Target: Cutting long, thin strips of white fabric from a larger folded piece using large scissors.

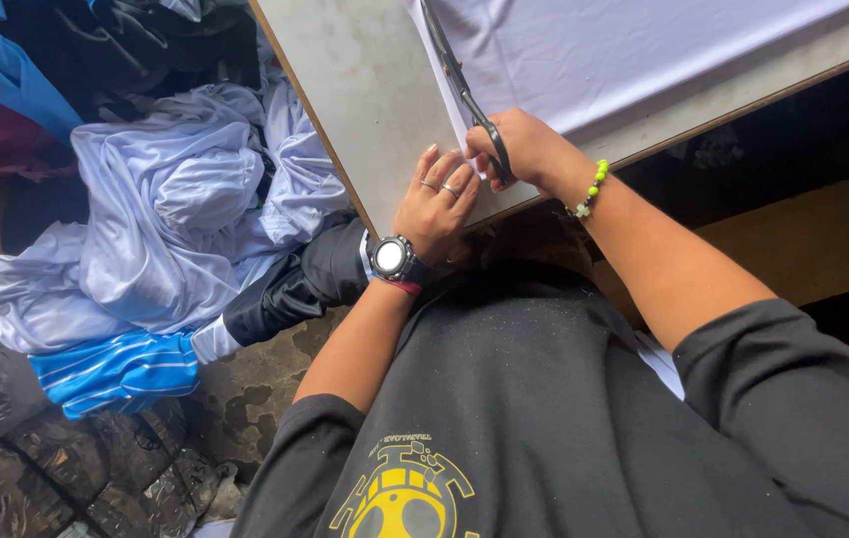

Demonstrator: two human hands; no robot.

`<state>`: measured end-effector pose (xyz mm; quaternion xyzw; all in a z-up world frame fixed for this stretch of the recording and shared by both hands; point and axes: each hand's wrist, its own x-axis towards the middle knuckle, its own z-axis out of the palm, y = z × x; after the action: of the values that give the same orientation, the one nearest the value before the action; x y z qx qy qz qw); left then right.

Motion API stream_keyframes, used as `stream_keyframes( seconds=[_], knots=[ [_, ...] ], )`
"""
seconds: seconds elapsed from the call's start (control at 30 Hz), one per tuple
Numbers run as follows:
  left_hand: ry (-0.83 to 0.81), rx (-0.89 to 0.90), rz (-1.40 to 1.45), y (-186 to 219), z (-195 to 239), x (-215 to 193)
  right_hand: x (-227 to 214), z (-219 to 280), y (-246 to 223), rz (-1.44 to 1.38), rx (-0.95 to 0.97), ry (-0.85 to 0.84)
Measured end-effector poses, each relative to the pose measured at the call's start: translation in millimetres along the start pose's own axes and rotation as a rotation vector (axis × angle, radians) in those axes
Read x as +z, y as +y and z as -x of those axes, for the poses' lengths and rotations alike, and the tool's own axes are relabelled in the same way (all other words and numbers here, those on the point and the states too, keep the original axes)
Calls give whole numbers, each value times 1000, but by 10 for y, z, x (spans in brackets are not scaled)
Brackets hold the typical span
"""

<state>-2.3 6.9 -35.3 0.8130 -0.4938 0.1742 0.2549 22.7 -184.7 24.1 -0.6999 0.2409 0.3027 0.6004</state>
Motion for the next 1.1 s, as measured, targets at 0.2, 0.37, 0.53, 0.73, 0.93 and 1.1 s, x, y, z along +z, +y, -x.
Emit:
stream_keyframes(
  seconds=[0.2, 0.37, 0.53, 0.73, 0.93, 1.1],
  knots=[
    [-13, -1, -8, 11, -38, -68, 54, -188, 123, -53, -2, 4],
    [-11, -2, 21, 51, -138, -213, 49, 173, -335, -24, 33, 5],
    [-19, -25, 55, 96, 30, -288, -120, 524, -442, 13, -10, -33],
    [-201, 28, 88, 675, 1519, -850, -622, 1534, -36, 226, -248, 98],
    [-1138, -677, -59, 998, 2944, -536, -796, 1992, 959, 349, -50, 193],
    [-705, -377, 69, 906, 660, -854, -593, 2132, 1312, 296, 76, 97]
  ],
)
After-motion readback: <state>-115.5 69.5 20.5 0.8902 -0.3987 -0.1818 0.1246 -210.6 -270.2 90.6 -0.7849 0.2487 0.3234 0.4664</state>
